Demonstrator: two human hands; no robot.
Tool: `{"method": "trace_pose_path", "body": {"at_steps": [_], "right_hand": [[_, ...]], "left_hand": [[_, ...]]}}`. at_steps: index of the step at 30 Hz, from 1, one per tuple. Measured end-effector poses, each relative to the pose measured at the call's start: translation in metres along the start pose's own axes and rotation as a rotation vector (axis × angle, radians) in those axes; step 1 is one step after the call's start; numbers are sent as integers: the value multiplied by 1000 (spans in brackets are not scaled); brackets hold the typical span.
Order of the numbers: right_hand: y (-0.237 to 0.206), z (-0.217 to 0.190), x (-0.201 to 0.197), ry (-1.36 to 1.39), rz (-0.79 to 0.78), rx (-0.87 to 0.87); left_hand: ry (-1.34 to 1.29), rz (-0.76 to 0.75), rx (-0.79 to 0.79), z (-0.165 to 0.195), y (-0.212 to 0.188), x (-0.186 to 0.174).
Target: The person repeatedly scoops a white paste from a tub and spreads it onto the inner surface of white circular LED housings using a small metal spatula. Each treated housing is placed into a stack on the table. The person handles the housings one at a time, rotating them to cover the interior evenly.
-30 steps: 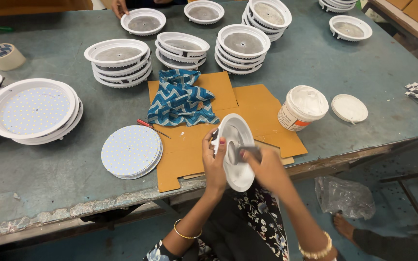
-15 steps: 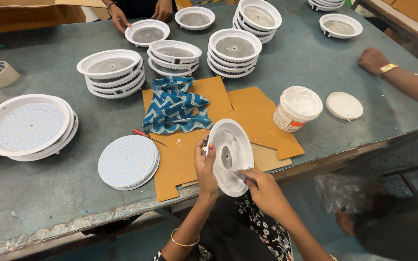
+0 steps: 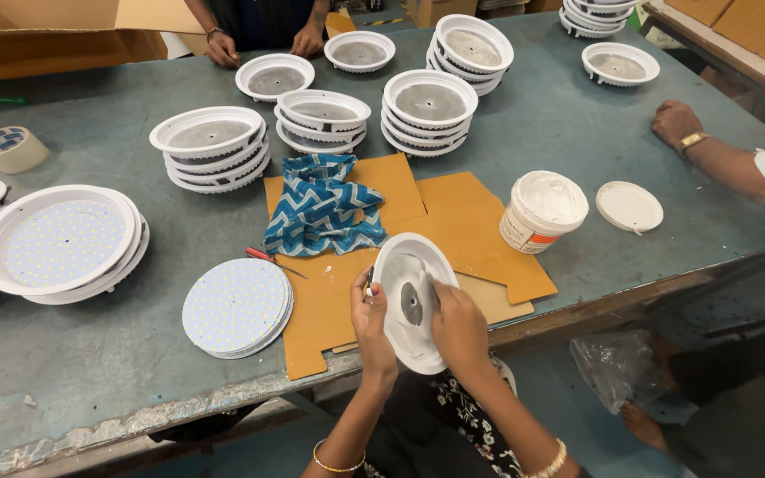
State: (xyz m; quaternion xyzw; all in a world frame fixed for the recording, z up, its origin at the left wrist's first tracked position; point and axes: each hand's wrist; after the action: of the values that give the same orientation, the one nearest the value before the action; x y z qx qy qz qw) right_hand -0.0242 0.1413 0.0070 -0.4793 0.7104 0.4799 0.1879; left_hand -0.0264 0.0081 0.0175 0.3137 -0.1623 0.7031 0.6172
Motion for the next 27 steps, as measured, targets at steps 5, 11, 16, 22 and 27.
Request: {"method": "trace_pose_path", "body": {"at_steps": [5,11,16,22,27], "right_hand": [[5,16,-20,115,-119,195],[45,8,-16,209,-189,352],[65,-23,-24,297,-170,224],[47,-54,-42,429,-119,-268],[52,-22,-44,436,-228,-125]], "left_hand": [[25,-5,-9,2,-2,1],[26,-16,-18,9,-9,5],[-6,-41,-25,10,-7,0],[-76,-79,-43,4,2,-10],[-68,-65,-72,-5,14,-21]]}}
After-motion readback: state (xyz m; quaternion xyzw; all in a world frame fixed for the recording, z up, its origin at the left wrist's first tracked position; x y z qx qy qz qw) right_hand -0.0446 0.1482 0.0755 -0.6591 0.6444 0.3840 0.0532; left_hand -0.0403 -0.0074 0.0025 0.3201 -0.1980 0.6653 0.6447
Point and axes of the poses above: each hand's wrist, its own y-axis towards the middle knuckle, its own x-axis out of the palm, z = x × y, and after that the axes turned 4 degrees about -y, right-handed
